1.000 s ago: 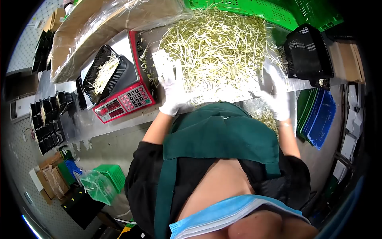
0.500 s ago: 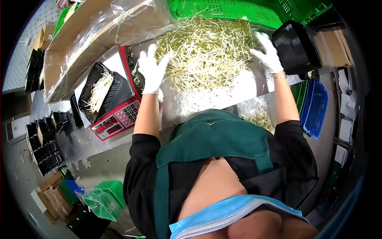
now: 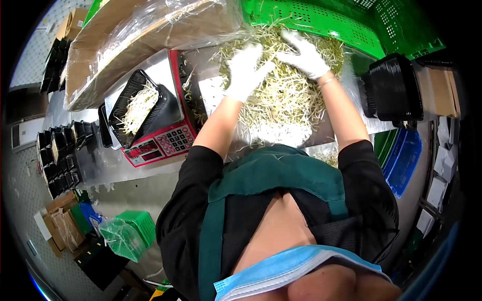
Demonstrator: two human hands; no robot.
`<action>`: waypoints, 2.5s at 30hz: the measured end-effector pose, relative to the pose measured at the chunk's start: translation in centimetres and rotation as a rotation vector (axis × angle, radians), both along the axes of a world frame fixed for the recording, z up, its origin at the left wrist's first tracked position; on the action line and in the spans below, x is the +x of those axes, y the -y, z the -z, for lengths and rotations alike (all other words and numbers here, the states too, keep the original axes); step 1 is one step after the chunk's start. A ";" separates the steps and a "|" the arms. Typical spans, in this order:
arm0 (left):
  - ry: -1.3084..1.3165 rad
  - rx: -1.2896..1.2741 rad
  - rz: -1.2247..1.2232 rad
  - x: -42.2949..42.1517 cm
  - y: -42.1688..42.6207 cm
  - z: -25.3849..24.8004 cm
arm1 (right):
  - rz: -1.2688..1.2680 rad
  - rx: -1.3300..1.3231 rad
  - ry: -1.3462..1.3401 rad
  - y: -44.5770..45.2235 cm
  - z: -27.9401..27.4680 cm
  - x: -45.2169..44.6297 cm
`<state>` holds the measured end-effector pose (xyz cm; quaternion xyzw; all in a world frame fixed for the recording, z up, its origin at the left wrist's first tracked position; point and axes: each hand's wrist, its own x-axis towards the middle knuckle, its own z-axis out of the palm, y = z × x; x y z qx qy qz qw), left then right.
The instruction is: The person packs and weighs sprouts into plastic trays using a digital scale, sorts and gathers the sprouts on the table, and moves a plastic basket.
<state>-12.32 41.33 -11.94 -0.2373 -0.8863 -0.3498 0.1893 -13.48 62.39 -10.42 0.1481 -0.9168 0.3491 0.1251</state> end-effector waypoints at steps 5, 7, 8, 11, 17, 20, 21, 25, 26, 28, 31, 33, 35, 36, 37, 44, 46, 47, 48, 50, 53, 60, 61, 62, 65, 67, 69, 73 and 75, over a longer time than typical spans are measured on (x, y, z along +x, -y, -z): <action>0.141 0.093 0.144 5.5 1.3 -2.5 | -0.210 -0.069 0.055 2.7 -1.6 4.3; 0.015 0.178 0.060 5.2 3.4 -2.8 | -0.293 0.046 0.097 2.4 -5.2 2.9; 0.080 0.130 -0.021 3.7 4.7 -1.9 | -0.339 0.010 0.089 1.9 -5.8 0.3; 0.238 0.003 -0.406 0.3 5.9 -1.8 | 0.040 0.096 0.274 -0.3 -2.7 -9.5; 0.470 0.079 -0.159 -3.3 4.0 1.9 | -0.086 0.544 0.332 6.4 0.0 -10.8; 0.119 0.003 0.085 -0.5 1.6 -0.1 | -0.093 0.388 0.327 4.5 0.0 -9.9; 0.187 0.082 0.168 0.0 1.6 -0.3 | -0.069 0.282 0.509 3.7 -2.5 -8.7; 0.304 0.233 0.257 4.5 2.9 -3.0 | -0.240 -0.452 0.676 -1.2 -4.6 -2.1; 0.233 0.223 0.273 5.1 3.4 -2.9 | -0.355 -0.350 0.537 -2.1 -4.7 -1.0; 0.117 0.167 0.086 4.1 3.1 -3.9 | -0.294 -0.099 0.253 -1.3 -5.0 0.0; 0.185 0.054 0.080 1.9 2.2 -0.4 | -0.136 0.061 0.252 0.2 -1.7 1.7; 0.243 0.040 0.302 4.3 2.8 -0.7 | -0.282 0.133 0.002 1.3 -1.7 6.2; 0.180 0.010 0.419 8.6 4.0 -1.7 | -0.362 0.136 -0.135 2.3 -1.3 12.2; 0.173 0.007 0.425 10.4 4.5 -2.1 | -0.357 0.188 -0.098 2.7 -1.7 14.5; 0.179 -0.111 0.335 12.0 5.0 -2.1 | -0.350 0.190 -0.105 2.6 -0.5 15.3; -0.001 0.137 0.178 9.1 2.2 -0.4 | -0.320 -0.260 0.024 2.4 -1.2 10.4; -0.044 0.273 0.189 9.3 2.1 -2.9 | -0.300 -0.869 0.240 2.5 -6.2 11.9; 0.113 0.308 0.219 9.7 2.9 -3.9 | -0.251 -0.771 0.245 2.0 -8.0 12.2; 0.269 0.341 0.250 9.9 3.7 -4.5 | -0.201 -0.673 0.247 1.4 -8.8 12.6; 0.338 0.280 0.280 10.8 5.3 -1.5 | -0.295 -0.498 0.265 -0.3 -5.8 12.1; 0.352 -0.012 0.171 14.4 8.5 0.2 | -0.048 -0.144 0.158 -3.4 -2.3 15.5; 0.143 -0.025 0.155 11.9 2.9 1.5 | 0.154 -0.005 -0.063 1.1 2.0 16.6; 0.115 0.152 0.241 11.5 1.7 1.1 | 0.111 -0.206 -0.087 1.4 2.2 15.9; 0.108 0.156 0.231 11.6 0.9 -0.3 | -0.002 -0.440 -0.065 1.5 1.0 15.2; 0.034 0.202 0.132 13.3 0.5 -4.1 | -0.033 -1.035 0.383 2.6 -3.8 15.4; 0.333 0.403 0.160 13.8 2.0 -3.2 | -0.056 -0.835 0.348 1.4 -2.4 15.1; 0.641 0.621 0.115 14.0 3.3 -1.0 | 0.021 -0.364 0.237 0.7 -1.2 16.0; 1.165 1.201 0.082 15.9 1.0 -4.0 | 0.138 -0.077 0.174 5.6 0.5 18.3; 1.176 1.314 0.107 15.7 -0.9 -4.7 | 0.009 -0.245 0.004 7.3 -0.2 17.9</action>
